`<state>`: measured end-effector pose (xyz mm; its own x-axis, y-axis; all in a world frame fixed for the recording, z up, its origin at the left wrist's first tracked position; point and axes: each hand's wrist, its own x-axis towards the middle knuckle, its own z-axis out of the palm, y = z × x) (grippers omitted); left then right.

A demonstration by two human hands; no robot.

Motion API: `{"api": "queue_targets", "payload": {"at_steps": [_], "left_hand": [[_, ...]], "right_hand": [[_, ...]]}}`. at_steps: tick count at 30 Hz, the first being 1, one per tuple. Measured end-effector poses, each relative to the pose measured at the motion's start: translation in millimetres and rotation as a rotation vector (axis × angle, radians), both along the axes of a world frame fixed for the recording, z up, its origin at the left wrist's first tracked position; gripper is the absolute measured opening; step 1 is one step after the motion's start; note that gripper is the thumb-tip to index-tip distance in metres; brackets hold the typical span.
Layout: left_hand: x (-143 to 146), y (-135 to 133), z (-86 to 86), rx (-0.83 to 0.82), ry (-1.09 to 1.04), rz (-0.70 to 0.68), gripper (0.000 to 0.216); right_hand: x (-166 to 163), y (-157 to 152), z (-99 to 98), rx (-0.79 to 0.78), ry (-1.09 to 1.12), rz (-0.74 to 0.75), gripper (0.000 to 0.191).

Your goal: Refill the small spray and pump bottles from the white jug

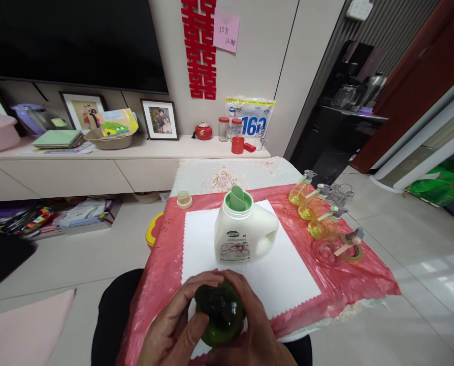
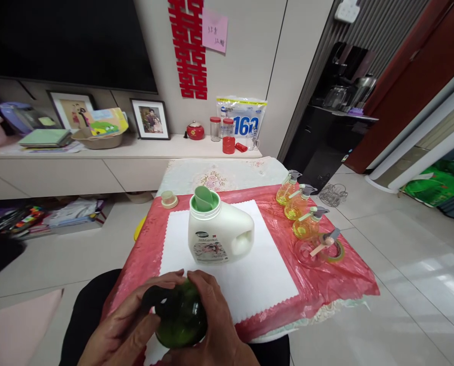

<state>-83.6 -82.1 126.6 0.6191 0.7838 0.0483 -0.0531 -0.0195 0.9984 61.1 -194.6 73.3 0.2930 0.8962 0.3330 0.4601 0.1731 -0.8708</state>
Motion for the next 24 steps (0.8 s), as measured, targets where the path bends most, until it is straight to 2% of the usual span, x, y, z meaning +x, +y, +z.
{"api": "queue_targets", "payload": {"at_steps": [3, 5, 11, 14, 18, 21, 24], "left_hand": [[4, -2, 3.2, 0.085, 0.025, 0.126, 0.039], [5, -2, 6.3, 0.126, 0.062, 0.174, 0.033], [-1, 5, 12.5, 0.149, 0.086, 0.039, 0.023], [-5, 6, 13.6, 0.101, 0.062, -0.058, 0.022], [-6, 1, 14.6, 0.049, 0.053, -0.138, 0.022], [-4, -3, 14.9, 0.087, 0.036, -0.114, 0.027], [-5, -3, 16.5, 0.189, 0.089, -0.100, 0.023]], "right_hand": [[-2, -5, 7.3, 0.000, -0.039, -0.031, 0.110], [-5, -9, 11.3, -0.020, -0.028, -0.032, 0.111], [-12, -19, 12.5, -0.133, 0.069, -0.095, 0.108], [-3, -19, 7.8, -0.141, 0.056, -0.055, 0.102], [15, -13, -8.5, -0.117, 0.018, 0.137, 0.103], [18, -7, -31.0, -0.099, 0.065, 0.133, 0.098], [18, 0, -58.8, -0.096, 0.139, 0.159, 0.090]]}}
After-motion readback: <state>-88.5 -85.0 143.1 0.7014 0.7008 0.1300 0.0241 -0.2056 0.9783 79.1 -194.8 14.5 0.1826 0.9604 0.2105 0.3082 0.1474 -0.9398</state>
